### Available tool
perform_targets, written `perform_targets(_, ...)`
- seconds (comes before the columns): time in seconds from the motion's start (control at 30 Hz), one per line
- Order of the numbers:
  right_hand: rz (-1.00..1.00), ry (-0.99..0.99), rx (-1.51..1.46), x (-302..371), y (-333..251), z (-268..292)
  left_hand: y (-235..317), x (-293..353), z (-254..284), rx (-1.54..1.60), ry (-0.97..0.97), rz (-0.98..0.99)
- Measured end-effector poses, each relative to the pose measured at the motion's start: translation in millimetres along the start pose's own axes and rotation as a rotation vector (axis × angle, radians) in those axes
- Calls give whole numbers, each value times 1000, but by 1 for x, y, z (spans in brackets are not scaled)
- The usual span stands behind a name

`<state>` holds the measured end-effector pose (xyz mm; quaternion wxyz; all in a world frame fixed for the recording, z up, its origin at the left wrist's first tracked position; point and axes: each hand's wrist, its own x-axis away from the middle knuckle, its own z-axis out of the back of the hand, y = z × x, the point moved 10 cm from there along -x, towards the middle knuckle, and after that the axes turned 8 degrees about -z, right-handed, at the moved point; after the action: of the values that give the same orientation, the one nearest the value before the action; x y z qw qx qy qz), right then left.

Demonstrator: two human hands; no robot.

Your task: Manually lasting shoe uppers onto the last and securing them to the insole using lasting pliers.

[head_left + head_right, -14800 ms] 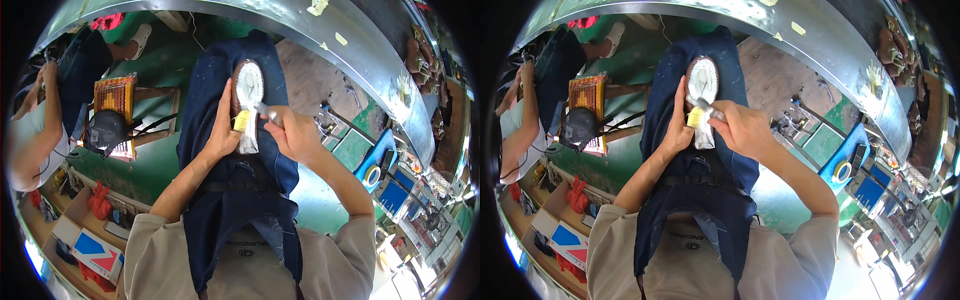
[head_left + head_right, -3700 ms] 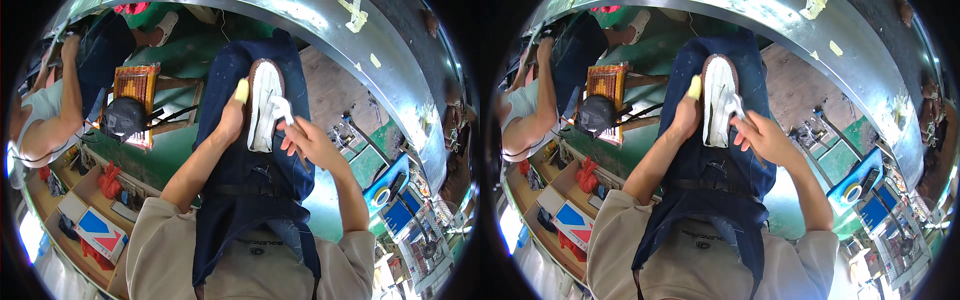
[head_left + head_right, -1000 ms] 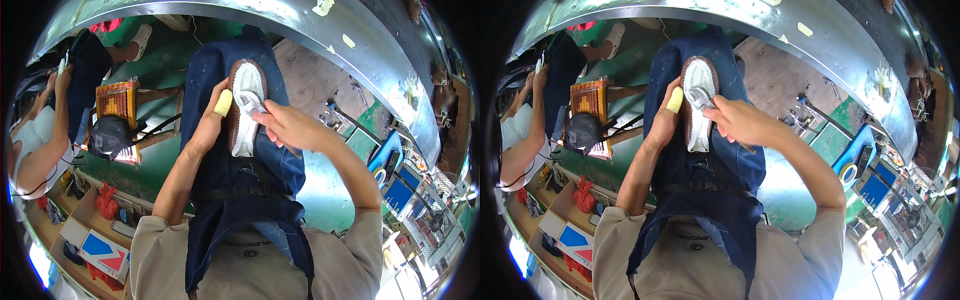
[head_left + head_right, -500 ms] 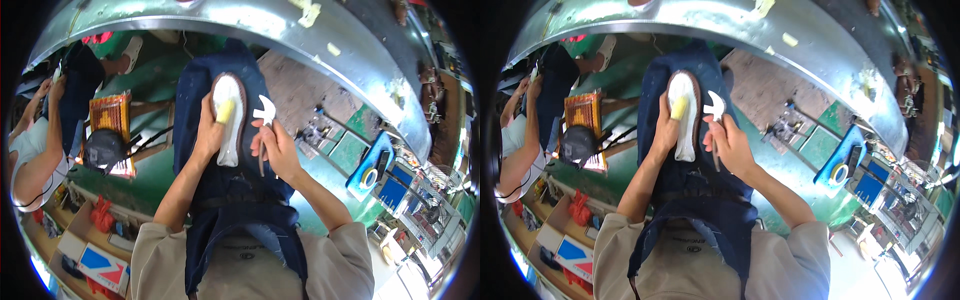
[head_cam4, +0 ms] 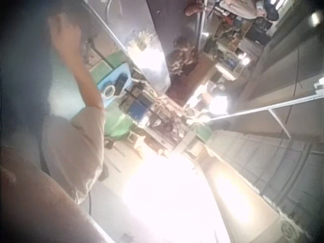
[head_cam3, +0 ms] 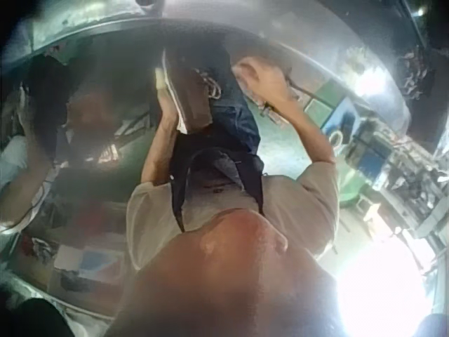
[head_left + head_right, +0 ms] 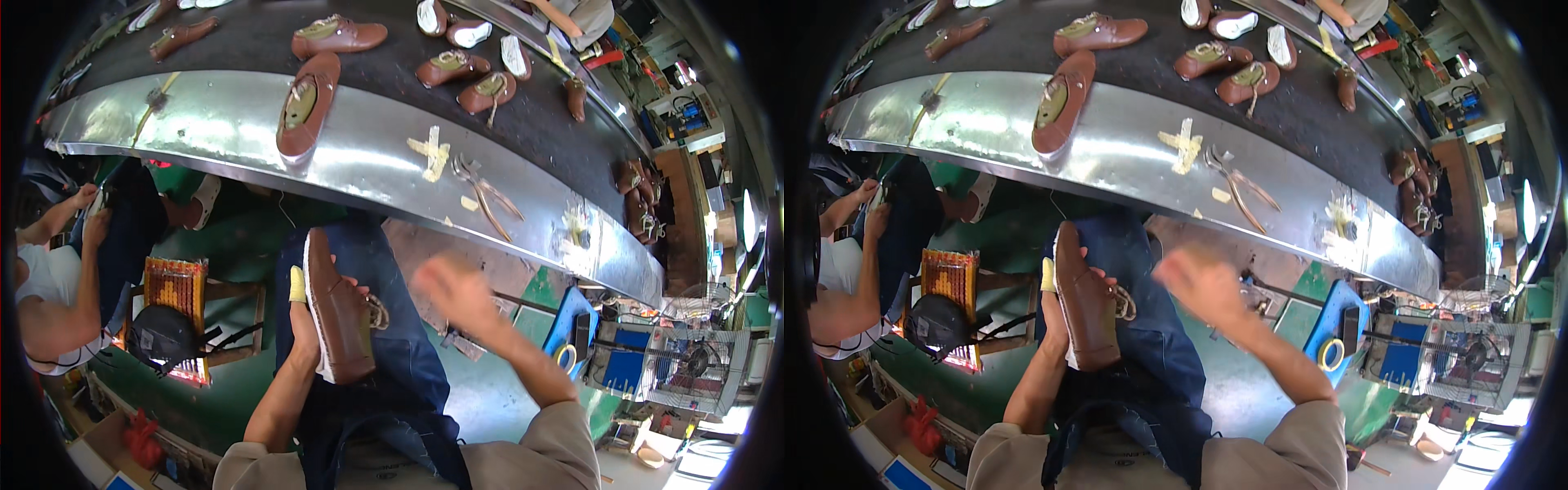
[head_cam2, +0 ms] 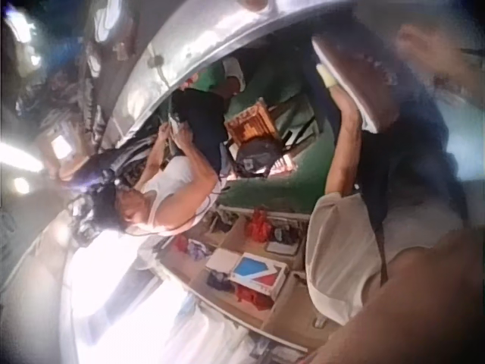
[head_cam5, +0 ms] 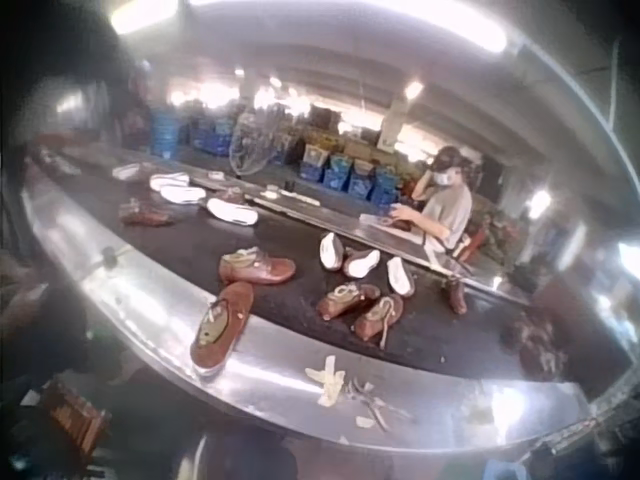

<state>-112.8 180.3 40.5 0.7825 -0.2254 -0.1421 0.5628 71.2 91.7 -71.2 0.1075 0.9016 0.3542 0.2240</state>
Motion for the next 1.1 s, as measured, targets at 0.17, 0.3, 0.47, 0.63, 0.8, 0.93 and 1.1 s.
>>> perform_targets(0.17,-676,-419,-1503,39,-19,-88,7,-35,-92,-516,-183,-100)
perform_targets(0.3,-665,-143,-1533,-6,44,-12,11,-65,-132,-996,-480,-348)
perform_targets(0.47,-883,308,-898,-66,223,135,37,-97,-137,-900,-417,-290)
perform_targets(0.63,-679,663,-426,-112,239,194,87,-129,-139,-1152,-383,-660)
perform_targets(0.8,-440,453,-339,-225,174,161,101,-152,-149,-1440,-424,-845)
perform_targets(0.93,-220,563,-19,-336,178,176,92,-145,-151,-1689,-455,-994)
perform_targets(1.1,-817,334,-151,-474,335,163,86,-146,-164,-1808,-376,-1116)
